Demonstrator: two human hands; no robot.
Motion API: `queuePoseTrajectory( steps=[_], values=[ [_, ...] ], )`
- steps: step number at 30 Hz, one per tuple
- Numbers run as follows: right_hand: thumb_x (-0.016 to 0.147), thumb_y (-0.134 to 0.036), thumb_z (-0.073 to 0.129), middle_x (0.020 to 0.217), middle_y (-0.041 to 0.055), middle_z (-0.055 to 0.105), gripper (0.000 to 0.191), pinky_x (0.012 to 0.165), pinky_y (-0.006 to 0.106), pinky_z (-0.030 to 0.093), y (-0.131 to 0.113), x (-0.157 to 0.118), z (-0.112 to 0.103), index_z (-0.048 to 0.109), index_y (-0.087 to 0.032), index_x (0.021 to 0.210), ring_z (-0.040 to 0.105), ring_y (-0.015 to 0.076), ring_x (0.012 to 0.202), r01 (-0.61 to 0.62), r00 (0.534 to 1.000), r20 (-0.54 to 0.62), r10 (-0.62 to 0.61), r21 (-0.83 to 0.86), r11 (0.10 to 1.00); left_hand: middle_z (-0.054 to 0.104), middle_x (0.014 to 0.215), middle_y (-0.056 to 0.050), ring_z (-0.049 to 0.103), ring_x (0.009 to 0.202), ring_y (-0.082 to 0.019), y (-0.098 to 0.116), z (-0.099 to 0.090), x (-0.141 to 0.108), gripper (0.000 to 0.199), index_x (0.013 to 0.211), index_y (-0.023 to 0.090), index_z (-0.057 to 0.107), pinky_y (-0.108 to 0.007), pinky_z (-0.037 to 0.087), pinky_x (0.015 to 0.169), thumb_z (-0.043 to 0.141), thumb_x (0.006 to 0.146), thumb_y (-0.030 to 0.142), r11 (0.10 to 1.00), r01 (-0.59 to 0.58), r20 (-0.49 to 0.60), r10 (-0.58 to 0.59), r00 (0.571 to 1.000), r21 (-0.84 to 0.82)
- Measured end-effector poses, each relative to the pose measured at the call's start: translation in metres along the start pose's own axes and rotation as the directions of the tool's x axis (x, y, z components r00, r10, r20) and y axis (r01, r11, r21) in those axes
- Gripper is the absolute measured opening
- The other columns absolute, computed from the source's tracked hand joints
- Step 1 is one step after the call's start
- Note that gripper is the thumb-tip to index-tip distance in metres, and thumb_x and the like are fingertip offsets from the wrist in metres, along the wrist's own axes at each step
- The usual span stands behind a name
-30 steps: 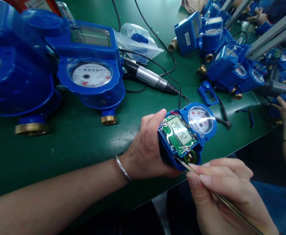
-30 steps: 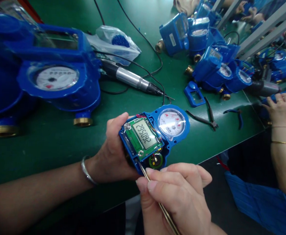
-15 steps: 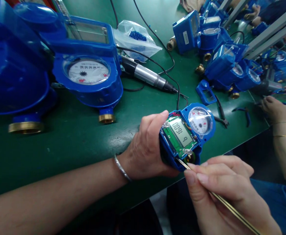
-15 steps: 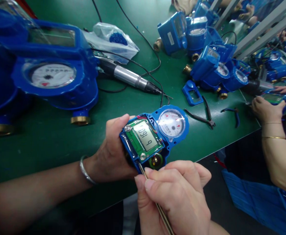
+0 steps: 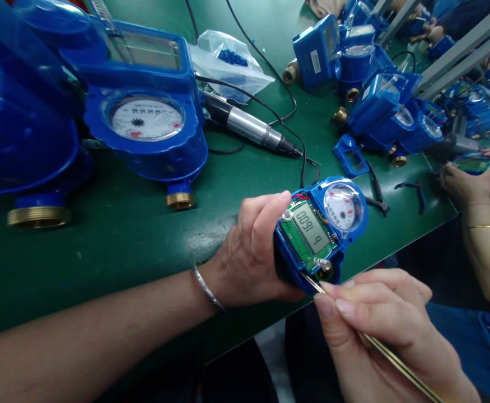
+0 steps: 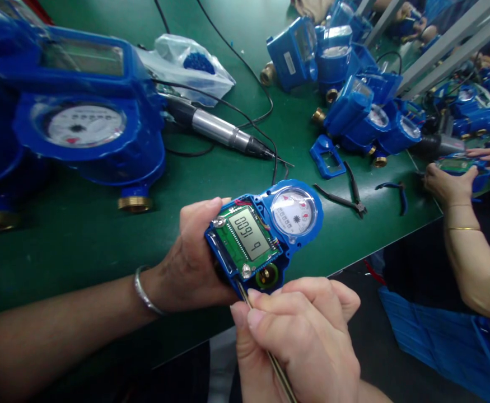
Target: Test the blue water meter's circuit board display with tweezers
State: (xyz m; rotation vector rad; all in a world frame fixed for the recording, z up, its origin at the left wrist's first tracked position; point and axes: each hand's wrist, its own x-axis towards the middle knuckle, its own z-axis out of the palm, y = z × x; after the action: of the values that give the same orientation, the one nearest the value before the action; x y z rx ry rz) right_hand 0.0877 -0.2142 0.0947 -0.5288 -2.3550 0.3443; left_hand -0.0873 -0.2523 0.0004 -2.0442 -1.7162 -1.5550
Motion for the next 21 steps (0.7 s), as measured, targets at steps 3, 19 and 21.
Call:
queuePoseTrajectory(
  steps=[3, 19, 21],
  values=[
    [0.071, -0.004, 0.079, 0.075, -0.0031, 0.071, 0.023, 0.063, 0.030, 0.045, -0.004, 0.001, -0.002, 0.063, -0.017, 0.081, 0.064, 0.0110, 0.064, -0.040, 0.999, 0.028, 0.039, 0.015, 0.999, 0.040, 0.130, -0.022, 0.048, 0.117, -0.038, -0.001, 0.001, -0.001, 0.124, 0.149, 0.010, 0.011, -0.051, 0.053, 0.092, 0.082, 0.056, 0.051, 1.000, -0.028, -0.003, 0.028, 1.000, 0.006],
    [0.087, -0.011, 0.063, 0.086, 0.0018, 0.074, 0.013, 0.057, 0.031, 0.037, -0.001, 0.025, -0.022, 0.066, -0.017, 0.076, 0.058, 0.0097, 0.055, 0.245, 0.918, 0.338, -0.206, -0.077, 0.966, 0.039, 0.129, -0.024, 0.047, 0.116, -0.039, 0.002, 0.000, 0.001, 0.123, 0.149, 0.008, 0.010, -0.049, 0.055, 0.086, 0.081, 0.057, 0.047, 0.999, -0.051, 0.011, 0.051, 0.999, 0.017],
    [0.088, -0.013, 0.062, 0.080, -0.0005, 0.071, 0.012, 0.057, 0.033, 0.035, 0.005, 0.035, -0.026, 0.065, -0.018, 0.078, 0.057, 0.0112, 0.057, 0.364, 0.846, 0.430, -0.317, -0.029, 0.931, 0.040, 0.128, -0.025, 0.047, 0.114, -0.040, 0.002, 0.001, 0.000, 0.123, 0.148, 0.005, 0.011, -0.050, 0.055, 0.086, 0.081, 0.056, 0.047, 0.997, -0.072, 0.012, 0.071, 0.997, 0.020]
  ],
)
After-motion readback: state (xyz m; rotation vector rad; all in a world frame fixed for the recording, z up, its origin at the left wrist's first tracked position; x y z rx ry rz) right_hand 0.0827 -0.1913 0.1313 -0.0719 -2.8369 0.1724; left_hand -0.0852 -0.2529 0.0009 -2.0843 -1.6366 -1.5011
